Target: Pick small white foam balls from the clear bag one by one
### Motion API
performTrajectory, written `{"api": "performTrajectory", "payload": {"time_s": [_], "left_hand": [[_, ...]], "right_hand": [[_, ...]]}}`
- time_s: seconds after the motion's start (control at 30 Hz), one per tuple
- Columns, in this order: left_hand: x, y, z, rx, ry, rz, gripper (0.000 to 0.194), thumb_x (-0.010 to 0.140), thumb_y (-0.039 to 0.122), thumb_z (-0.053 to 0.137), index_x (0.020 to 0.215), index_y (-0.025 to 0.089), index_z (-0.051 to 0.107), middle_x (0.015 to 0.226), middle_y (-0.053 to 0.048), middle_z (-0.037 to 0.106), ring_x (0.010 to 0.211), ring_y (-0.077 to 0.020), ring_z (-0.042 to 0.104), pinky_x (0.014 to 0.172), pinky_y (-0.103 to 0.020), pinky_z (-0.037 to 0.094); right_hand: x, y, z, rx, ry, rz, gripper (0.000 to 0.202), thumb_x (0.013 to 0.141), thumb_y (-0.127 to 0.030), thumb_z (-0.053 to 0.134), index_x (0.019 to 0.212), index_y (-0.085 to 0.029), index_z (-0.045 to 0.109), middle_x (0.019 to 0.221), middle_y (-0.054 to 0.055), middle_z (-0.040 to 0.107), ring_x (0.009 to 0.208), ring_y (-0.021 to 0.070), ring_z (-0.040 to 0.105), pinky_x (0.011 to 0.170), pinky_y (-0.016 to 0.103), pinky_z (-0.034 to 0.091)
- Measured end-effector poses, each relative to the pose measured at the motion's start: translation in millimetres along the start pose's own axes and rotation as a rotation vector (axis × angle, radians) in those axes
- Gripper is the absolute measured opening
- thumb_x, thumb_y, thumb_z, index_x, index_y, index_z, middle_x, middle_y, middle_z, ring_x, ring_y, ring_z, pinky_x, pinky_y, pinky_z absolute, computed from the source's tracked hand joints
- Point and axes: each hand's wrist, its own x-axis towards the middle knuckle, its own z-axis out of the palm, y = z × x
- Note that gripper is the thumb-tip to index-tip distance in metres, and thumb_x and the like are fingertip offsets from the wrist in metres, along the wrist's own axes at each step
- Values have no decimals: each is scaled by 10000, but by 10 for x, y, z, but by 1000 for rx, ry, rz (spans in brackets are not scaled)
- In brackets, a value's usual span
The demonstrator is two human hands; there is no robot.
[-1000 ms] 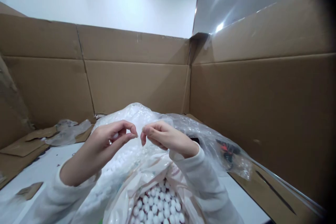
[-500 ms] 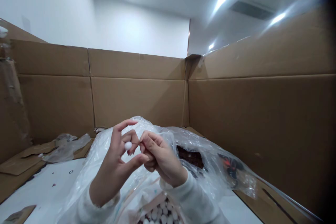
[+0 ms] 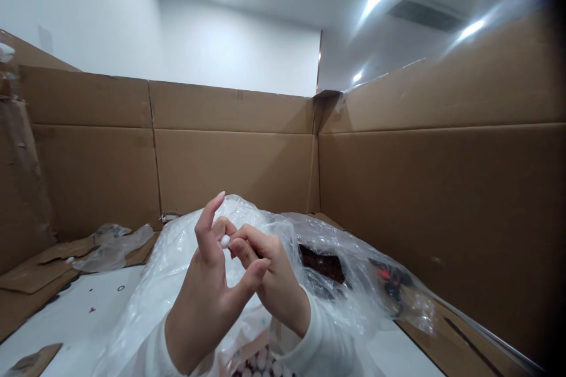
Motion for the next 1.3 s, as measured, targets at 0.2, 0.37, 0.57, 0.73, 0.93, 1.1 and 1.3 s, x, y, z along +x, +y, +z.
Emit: {"api": "performTrajectory", "payload": {"time_s": [0.2,0.37,0.57,0.73,0.93,1.1,1.3], "left_hand": [[-30,-11,91,67,71,51,714,808,307,489,1343,225,22,830,-16,467,699,-168,535,702,-385,485],[-59,-10,87,98,103,73,674,821,251,456,1343,223,31,863,-30,464,697,-154,535,704,-374,484],[-60,-12,104,103,133,105,648,831,201,420,1345,207,26,844,-31,455,705,-155,519,692,-362,475],[-56,-19,123,93,148,138,623,850,184,375,1351,205,5,797,-17,444,681,-153,513,656,-345,471],[-61,-24,146,70,142,175,624,867,172,328,1362,224,-47,774,-11,446,650,-150,509,612,-324,460],[-45,-45,136,-5,127,154,601,874,182,325,1356,247,-28,803,-16,474,603,-135,491,603,-319,458],[66,-48,-105,27,205,41,507,882,195,333,1330,249,103,718,14,461,664,-144,496,650,-300,433]], "right_hand": [[0,19,60,151,51,74,218,798,-339,496,669,-196,395,667,-22,487,591,97,450,550,230,349],[-11,35,96,379,46,79,185,796,-302,509,717,-204,374,679,-35,483,604,85,475,578,219,376],[-35,62,112,366,54,55,140,836,-293,455,766,-210,367,695,-31,525,629,87,496,597,221,382],[-56,72,129,324,61,70,136,852,-313,427,788,-215,359,684,-37,525,601,84,496,567,217,377],[-71,56,151,373,55,65,152,847,-329,437,830,-231,321,655,-53,515,613,91,505,557,214,365],[-57,12,140,409,56,121,185,815,-313,506,814,-227,342,592,-74,494,517,56,429,489,164,319],[-57,-40,100,1056,-50,460,247,859,-442,365,765,-214,387,444,-115,178,366,41,77,324,139,81]]}}
